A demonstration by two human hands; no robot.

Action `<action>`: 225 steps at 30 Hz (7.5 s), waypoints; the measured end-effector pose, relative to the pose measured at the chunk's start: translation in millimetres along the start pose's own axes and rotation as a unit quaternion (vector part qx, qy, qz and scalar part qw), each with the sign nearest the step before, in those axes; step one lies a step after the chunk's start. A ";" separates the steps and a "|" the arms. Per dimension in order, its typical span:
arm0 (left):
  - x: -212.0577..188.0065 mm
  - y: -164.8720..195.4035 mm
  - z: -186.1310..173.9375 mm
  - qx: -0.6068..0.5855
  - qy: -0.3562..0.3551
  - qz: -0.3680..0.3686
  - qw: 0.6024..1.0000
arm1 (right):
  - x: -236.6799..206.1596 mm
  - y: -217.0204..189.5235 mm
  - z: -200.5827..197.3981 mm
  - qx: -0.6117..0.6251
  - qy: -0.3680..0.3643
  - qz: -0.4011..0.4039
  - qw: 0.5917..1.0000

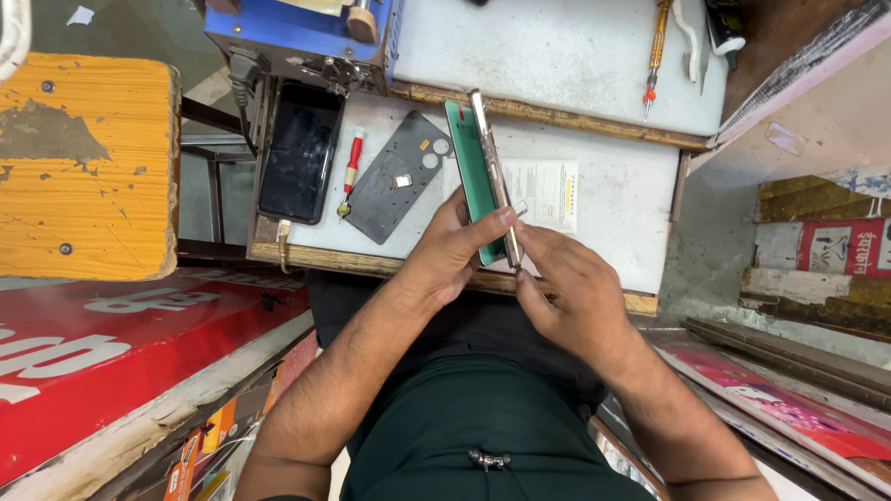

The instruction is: The person disassembles a smartphone by prying open the back cover, removing screws, and detaching internal components. They separate the battery, motherboard, and display assembly, then place the parts on the workbench.

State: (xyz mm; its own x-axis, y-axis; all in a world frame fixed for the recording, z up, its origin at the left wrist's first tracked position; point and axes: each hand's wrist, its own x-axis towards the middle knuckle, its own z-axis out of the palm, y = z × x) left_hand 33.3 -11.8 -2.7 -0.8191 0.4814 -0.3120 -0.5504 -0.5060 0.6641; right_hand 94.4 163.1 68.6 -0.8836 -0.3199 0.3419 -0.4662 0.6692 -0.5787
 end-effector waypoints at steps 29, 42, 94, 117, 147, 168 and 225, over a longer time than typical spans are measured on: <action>12.3 14.1 18.3 0.119 0.105 0.082 0.984 | -7.0 40.8 45.3 -0.049 0.043 0.112 0.992; 5.2 13.8 0.0 0.059 0.035 0.077 0.995 | 3.2 24.0 33.6 0.039 0.055 0.108 0.992; -46.6 71.7 -38.7 0.483 0.050 0.124 0.866 | 118.6 36.3 68.6 0.462 -0.128 0.142 0.866; -34.5 46.4 -63.9 0.085 -0.064 0.004 0.994 | 147.8 55.9 75.8 0.433 -0.213 0.272 0.833; -49.0 48.4 -46.4 0.141 -0.018 0.090 0.986 | 118.9 -27.4 29.8 -0.022 -0.063 0.001 0.998; -48.1 45.1 -42.7 0.129 -0.003 0.090 0.987 | 124.6 -33.1 27.0 -0.112 -0.068 -0.057 0.990; -53.4 50.6 -61.4 0.066 -0.013 0.119 0.991 | 112.7 20.5 54.5 0.260 -0.017 0.253 0.932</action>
State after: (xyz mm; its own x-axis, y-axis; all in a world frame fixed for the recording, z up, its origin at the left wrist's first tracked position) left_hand 39.2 -107.1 5.8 -0.9179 0.3788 -0.1185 -0.3138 -0.5101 0.8008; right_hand -17.2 104.2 54.9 -0.9928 -0.0786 -0.0898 0.0595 0.3269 -0.9432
